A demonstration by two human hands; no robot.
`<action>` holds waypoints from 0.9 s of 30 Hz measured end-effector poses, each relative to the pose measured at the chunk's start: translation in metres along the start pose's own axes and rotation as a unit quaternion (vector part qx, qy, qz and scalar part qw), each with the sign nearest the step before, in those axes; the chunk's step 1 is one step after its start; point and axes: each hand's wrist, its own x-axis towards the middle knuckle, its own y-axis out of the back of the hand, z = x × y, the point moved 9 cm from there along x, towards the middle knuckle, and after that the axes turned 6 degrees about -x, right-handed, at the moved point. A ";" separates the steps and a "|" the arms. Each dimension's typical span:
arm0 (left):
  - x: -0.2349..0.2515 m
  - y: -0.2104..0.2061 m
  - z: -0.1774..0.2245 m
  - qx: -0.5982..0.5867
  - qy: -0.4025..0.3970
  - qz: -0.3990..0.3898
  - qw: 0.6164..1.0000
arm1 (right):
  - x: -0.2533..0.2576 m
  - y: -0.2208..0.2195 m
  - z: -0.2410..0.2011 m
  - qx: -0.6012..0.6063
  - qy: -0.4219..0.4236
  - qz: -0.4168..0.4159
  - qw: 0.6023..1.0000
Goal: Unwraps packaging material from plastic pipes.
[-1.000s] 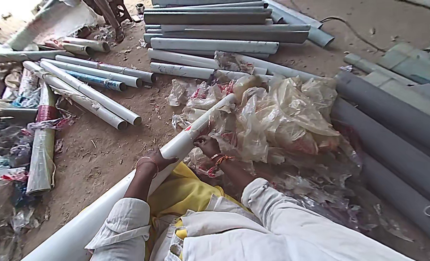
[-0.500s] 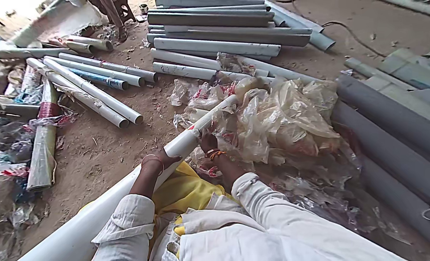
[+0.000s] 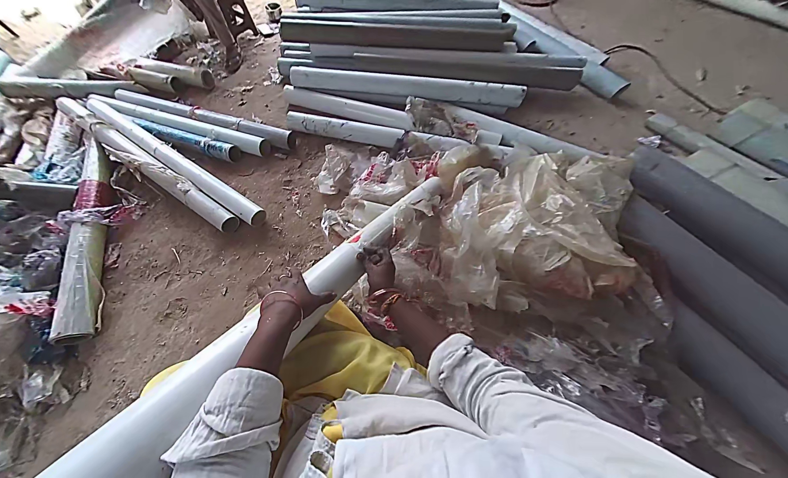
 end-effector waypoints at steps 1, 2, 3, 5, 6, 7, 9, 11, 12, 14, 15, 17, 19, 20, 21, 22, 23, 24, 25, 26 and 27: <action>0.000 -0.001 0.000 0.000 0.001 -0.001 1.000 | 0.001 -0.002 0.002 0.017 -0.012 0.016 1.000; 0.001 -0.001 -0.001 0.002 0.002 -0.002 1.000 | 0.002 -0.001 0.000 0.011 -0.011 0.017 1.000; 0.001 0.000 0.000 0.004 0.001 -0.002 1.000 | 0.001 0.001 -0.007 -0.025 0.005 0.002 1.000; 0.001 0.000 0.001 0.007 0.000 0.000 1.000 | -0.004 0.000 -0.019 -0.127 0.046 -0.027 0.991; -0.001 0.000 0.001 0.004 0.001 -0.001 1.000 | -0.006 -0.002 -0.020 -0.172 0.057 -0.029 0.983; -0.002 0.001 0.002 0.005 0.001 0.000 1.000 | -0.006 -0.005 -0.021 -0.202 0.059 -0.023 0.977; -0.006 0.003 0.003 0.000 -0.002 0.001 1.000 | -0.002 -0.006 -0.021 -0.219 0.039 -0.004 0.975; -0.006 0.001 0.003 0.005 -0.006 -0.003 1.000 | 0.005 -0.003 -0.019 -0.223 0.004 0.010 0.975; -0.006 0.000 0.003 0.007 -0.008 -0.001 1.000 | 0.010 -0.001 -0.017 -0.223 -0.013 0.015 0.975; -0.006 -0.001 0.008 0.016 -0.016 0.001 1.000 | 0.020 0.005 -0.017 -0.220 -0.045 0.022 0.974; -0.008 -0.002 0.010 0.016 -0.020 0.003 1.000 | 0.025 0.007 -0.016 -0.217 -0.057 0.019 0.974; -0.009 -0.002 0.012 0.012 -0.028 0.009 1.000 | 0.036 0.009 -0.011 -0.214 -0.075 0.014 0.974; -0.011 -0.002 0.013 0.008 -0.033 0.014 0.999 | 0.050 0.011 -0.010 -0.216 -0.090 0.014 0.972; -0.012 -0.001 0.013 0.013 -0.034 0.017 0.999 | 0.058 0.011 -0.012 -0.222 -0.095 0.014 0.970; -0.012 -0.001 0.013 0.019 -0.034 0.019 0.999 | 0.066 0.013 -0.012 -0.228 -0.103 0.012 0.968; -0.012 -0.001 0.012 0.025 -0.034 0.021 0.999 | 0.072 0.017 -0.011 -0.221 -0.112 0.010 0.969; -0.013 -0.003 0.012 0.027 -0.034 0.022 0.999 | 0.078 0.024 -0.008 -0.205 -0.123 0.007 0.971; -0.014 -0.003 0.012 0.028 -0.035 0.024 0.999 | 0.084 0.032 -0.006 -0.193 -0.122 -0.005 0.974; -0.015 -0.004 0.012 0.031 -0.036 0.026 0.999 | 0.088 0.037 -0.006 -0.193 -0.096 -0.023 0.976; -0.015 -0.003 0.012 0.034 -0.038 0.030 0.998 | 0.086 0.038 -0.009 -0.194 -0.052 -0.047 0.978; -0.015 -0.003 0.013 0.037 -0.038 0.032 0.998 | 0.081 0.033 -0.013 -0.198 -0.015 -0.080 0.977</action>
